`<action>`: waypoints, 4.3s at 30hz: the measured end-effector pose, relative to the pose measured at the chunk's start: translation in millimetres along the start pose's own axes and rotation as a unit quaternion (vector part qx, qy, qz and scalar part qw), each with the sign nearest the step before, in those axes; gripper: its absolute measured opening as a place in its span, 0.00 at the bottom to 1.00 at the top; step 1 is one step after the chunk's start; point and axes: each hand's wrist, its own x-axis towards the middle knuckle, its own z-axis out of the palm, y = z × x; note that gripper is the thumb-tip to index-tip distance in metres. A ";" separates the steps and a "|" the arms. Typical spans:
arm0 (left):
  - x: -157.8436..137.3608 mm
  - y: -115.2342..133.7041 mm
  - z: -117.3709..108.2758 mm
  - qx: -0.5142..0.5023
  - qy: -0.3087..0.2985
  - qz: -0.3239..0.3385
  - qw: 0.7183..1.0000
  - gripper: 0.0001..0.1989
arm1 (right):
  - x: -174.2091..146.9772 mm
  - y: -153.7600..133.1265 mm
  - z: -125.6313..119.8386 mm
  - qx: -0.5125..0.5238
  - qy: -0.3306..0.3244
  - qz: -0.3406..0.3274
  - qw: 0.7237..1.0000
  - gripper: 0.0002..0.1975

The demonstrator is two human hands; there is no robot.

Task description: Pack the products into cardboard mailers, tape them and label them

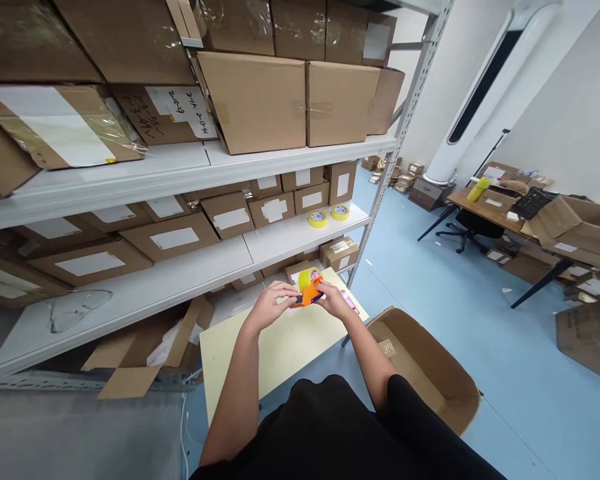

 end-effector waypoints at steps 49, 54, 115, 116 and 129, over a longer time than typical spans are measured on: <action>-15.4 -49.8 7.1 0.080 0.336 -0.143 0.927 0.12 | 46.0 -28.4 37.9 -0.064 -0.102 0.121 0.985 0.29; -26.7 -63.7 -28.8 0.065 0.366 -0.170 0.912 0.10 | 46.1 -21.3 44.4 -0.072 -0.099 0.138 0.983 0.29; -338.2 73.8 128.6 -0.057 0.745 -0.412 0.522 0.32 | -52.9 -88.6 252.5 0.252 -0.522 -0.021 0.814 0.28; -356.0 81.2 134.4 -0.055 0.756 -0.409 0.508 0.32 | -68.2 -100.3 261.0 0.251 -0.537 -0.027 0.805 0.28; -580.9 176.7 171.3 -0.129 0.862 -0.338 0.356 0.32 | -249.2 -263.6 357.7 0.279 -0.594 -0.110 0.746 0.28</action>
